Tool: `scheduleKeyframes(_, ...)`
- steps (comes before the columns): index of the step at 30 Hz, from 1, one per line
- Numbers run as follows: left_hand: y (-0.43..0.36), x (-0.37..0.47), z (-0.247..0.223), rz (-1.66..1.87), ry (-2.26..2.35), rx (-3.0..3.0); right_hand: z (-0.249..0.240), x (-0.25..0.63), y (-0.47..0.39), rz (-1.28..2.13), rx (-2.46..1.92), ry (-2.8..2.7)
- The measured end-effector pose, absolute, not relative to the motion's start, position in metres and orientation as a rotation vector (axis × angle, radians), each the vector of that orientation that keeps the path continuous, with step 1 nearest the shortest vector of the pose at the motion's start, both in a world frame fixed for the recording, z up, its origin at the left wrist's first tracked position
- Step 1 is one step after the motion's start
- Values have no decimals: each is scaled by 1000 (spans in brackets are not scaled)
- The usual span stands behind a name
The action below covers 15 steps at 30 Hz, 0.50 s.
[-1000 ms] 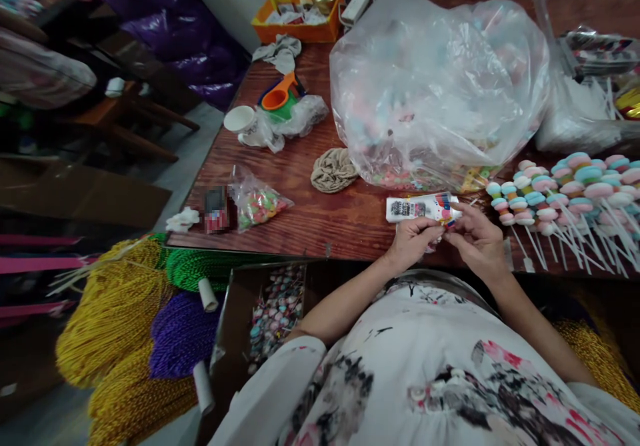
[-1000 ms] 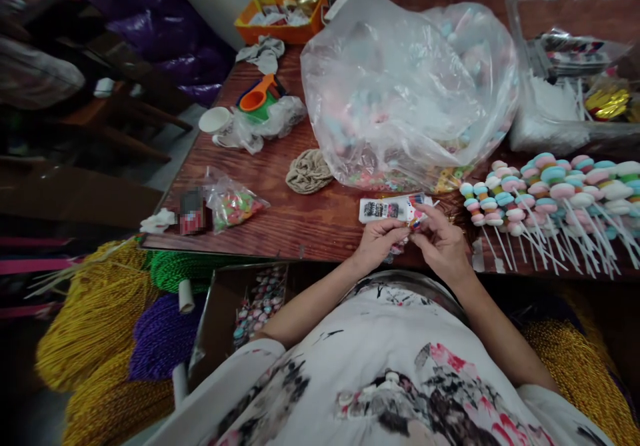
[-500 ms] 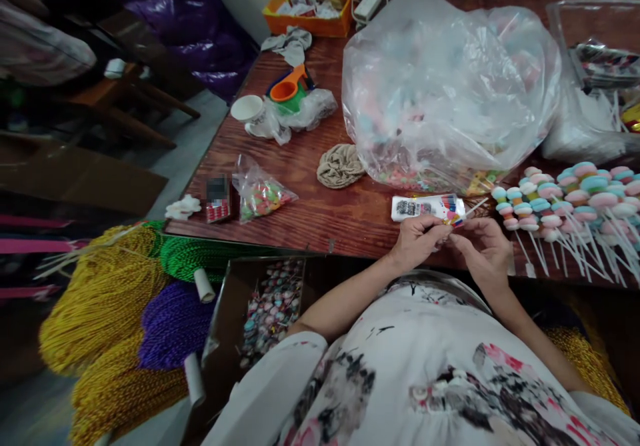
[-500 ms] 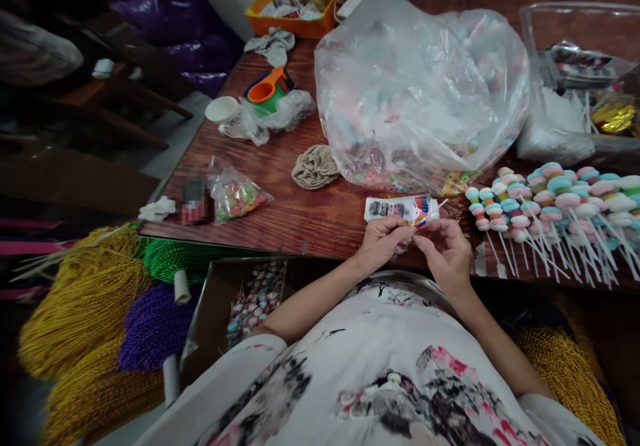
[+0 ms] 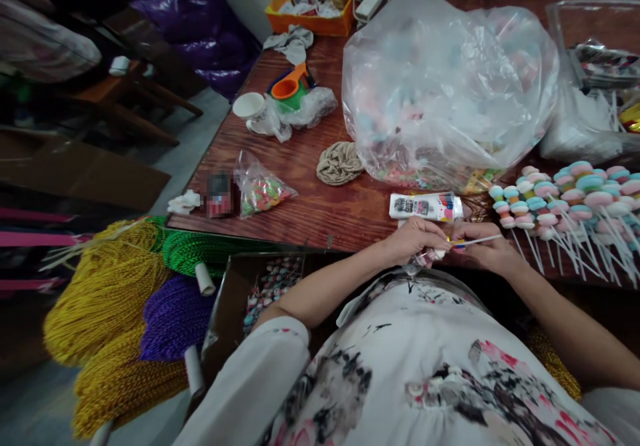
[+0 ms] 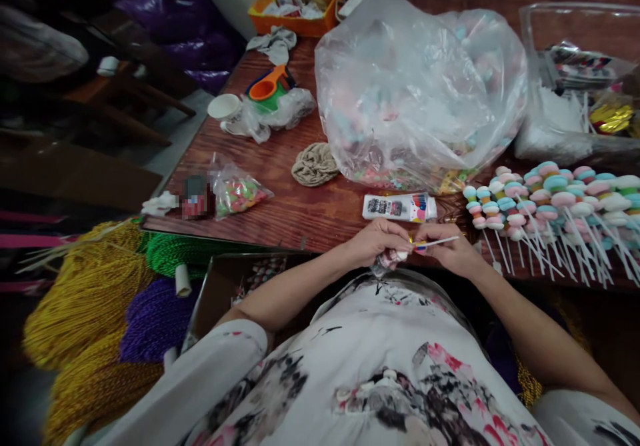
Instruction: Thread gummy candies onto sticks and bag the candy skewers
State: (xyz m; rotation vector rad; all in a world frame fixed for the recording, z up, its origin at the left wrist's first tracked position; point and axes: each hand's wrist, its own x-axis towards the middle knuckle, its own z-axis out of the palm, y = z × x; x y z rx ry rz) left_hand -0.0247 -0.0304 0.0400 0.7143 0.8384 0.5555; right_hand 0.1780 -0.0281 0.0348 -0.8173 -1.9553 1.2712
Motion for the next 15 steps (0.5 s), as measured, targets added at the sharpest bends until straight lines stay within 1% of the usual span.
scheduleKeyframes(3,-33,-28,33,344,694,576,56,182,-35,465,-485,-2377)
scheduleKeyframes(4,-34,-28,31,275,641,558,63,183,-39,277,-385,-2435)
scheduleKeyframes(6,-37,-28,27,164,549,552,73,186,-44,95,-247,-2511)
scheduleKeyframes(8,-38,-26,25,107,474,565,78,187,-46,105,-160,-2547)
scheduleKeyframes(10,-38,-24,25,81,413,583,78,186,-44,200,-103,-2550)
scheduleKeyframes(15,-33,-25,31,43,352,636,71,181,-39,415,-116,-2451)
